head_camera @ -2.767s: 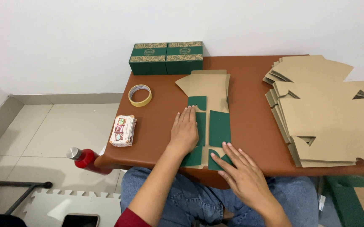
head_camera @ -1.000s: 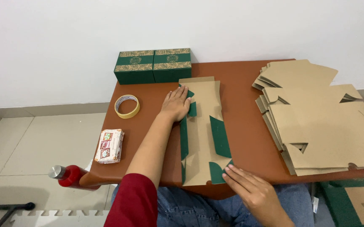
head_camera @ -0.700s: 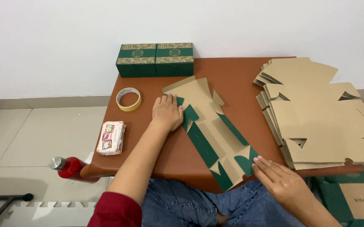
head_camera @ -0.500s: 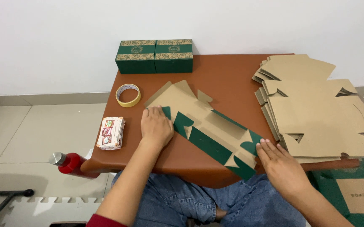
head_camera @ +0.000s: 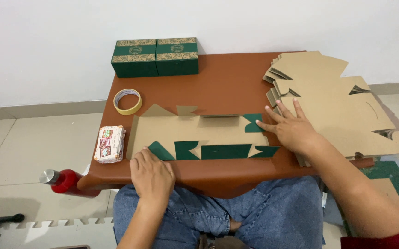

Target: The person folds a flat cardboard piece into a box, places a small packet inside, and closes the lid. They then repeat the process with another flat cardboard piece.

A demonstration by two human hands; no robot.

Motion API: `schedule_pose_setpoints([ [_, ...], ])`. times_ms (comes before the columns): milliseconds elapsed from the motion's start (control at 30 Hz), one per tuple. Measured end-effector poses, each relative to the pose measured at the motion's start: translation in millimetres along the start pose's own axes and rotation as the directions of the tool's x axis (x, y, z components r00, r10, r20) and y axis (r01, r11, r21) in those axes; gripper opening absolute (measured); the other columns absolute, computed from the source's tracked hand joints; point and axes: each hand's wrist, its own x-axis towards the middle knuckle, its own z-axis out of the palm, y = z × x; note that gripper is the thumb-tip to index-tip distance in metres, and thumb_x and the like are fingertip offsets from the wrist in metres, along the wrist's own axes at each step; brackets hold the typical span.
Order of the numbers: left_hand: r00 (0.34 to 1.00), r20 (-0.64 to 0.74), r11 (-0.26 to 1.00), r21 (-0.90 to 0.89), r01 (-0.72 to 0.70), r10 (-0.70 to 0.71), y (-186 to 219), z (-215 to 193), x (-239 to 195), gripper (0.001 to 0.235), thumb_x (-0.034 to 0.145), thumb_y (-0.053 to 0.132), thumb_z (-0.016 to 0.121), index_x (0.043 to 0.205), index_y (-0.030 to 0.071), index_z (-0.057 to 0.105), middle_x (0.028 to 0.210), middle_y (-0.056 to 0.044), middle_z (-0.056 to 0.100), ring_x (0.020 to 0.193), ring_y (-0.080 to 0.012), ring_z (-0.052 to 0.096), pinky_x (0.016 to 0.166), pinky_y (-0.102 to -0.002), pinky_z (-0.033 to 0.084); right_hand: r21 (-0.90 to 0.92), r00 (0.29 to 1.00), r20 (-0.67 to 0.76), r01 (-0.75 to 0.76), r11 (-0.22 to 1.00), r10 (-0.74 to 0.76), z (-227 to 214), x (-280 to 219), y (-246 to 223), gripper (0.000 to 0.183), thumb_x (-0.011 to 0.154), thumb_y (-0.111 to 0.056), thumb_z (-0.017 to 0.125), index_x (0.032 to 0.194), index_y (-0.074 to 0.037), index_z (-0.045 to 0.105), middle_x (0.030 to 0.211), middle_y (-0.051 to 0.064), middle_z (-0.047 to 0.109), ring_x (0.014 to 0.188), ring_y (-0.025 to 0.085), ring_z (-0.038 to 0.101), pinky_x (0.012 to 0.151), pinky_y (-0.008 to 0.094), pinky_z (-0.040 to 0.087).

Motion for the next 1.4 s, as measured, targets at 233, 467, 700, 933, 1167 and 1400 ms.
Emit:
schedule_pose_setpoints([
  [233, 0.999, 0.020, 0.999, 0.044, 0.031, -0.032, 4.2, -9.9, 4.3, 0.051, 0.085, 0.032, 0.043, 0.111, -0.006, 0.065, 0.089, -0.012, 0.056, 0.086, -0.0282, 0.050, 0.078, -0.039, 0.032, 0.022, 0.999, -0.044, -0.009, 1.000, 0.010, 2.5, 26.6, 10.5, 0.071, 0.092, 0.002, 0.051, 0.142, -0.049, 0.053, 0.169, -0.006, 0.024, 0.158, 0.025, 0.015, 0.124, 0.063, -0.002],
  [467, 0.987, -0.141, 0.997, -0.031, 0.069, -0.073, 1.7, -75.5, 5.5, 0.057, 0.086, 0.026, 0.051, 0.137, 0.003, 0.059, 0.113, -0.006, 0.062, 0.095, -0.0234, 0.058, 0.082, -0.035, 0.043, 0.385, 0.826, -0.563, 0.235, 0.892, 0.026, 51.1, -5.4, 36.3, 0.075, 0.079, 0.007, 0.048, 0.148, -0.022, 0.047, 0.154, 0.011, 0.044, 0.141, 0.029, 0.040, 0.111, 0.053, 0.026],
  [700, 0.895, -0.310, 0.666, -0.599, -0.446, 0.320, 39.8, -118.9, 33.3, 0.046, 0.092, 0.026, 0.057, 0.134, 0.007, 0.057, 0.124, -0.006, 0.062, 0.112, -0.0236, 0.057, 0.104, -0.047, 0.038, 0.948, 0.861, -0.279, 0.175, 0.267, 0.424, 37.0, -69.8, -33.6, 0.049, 0.094, -0.007, 0.050, 0.142, -0.013, 0.056, 0.135, 0.010, 0.066, 0.120, 0.019, 0.066, 0.105, 0.032, 0.048],
  [933, 0.882, -0.306, 0.597, -0.651, -0.468, 0.358, 64.4, -82.8, 53.5, 0.002, 0.093, 0.015, 0.066, 0.093, 0.013, 0.068, 0.085, 0.002, 0.067, 0.080, -0.0199, 0.062, 0.106, -0.050, 0.034, 0.933, 0.728, -0.357, 0.307, 0.186, 0.586, 64.5, -55.0, -71.3, 0.012, 0.097, -0.002, 0.054, 0.103, -0.004, 0.064, 0.121, 0.013, 0.071, 0.117, 0.022, 0.068, 0.101, 0.032, 0.055],
  [1167, 0.888, -0.202, 0.490, -0.773, -0.403, 0.412, 64.3, -75.6, 48.2, 0.015, 0.100, 0.017, 0.056, 0.089, 0.011, 0.065, 0.080, -0.002, 0.070, 0.077, -0.0230, 0.063, 0.103, -0.048, 0.032, 0.810, 0.617, -0.578, 0.512, 0.285, 0.534, 59.6, -60.4, -77.9, 0.021, 0.095, 0.007, 0.051, 0.100, -0.006, 0.066, 0.110, 0.013, 0.068, 0.126, 0.031, 0.063, 0.111, 0.042, 0.048],
  [1400, 0.894, -0.270, 0.522, -0.736, -0.432, 0.358, 66.9, -71.5, 47.8, 0.012, 0.100, 0.013, 0.060, 0.087, 0.011, 0.061, 0.063, 0.001, 0.059, 0.055, -0.0213, 0.057, 0.104, -0.048, 0.036, 0.791, 0.471, -0.599, 0.474, 0.387, 0.647, 51.5, -52.0, -95.5, 0.009, 0.095, -0.006, 0.068, 0.102, -0.006, 0.072, 0.102, 0.010, 0.069, 0.111, 0.026, 0.065, 0.100, 0.039, 0.051],
])
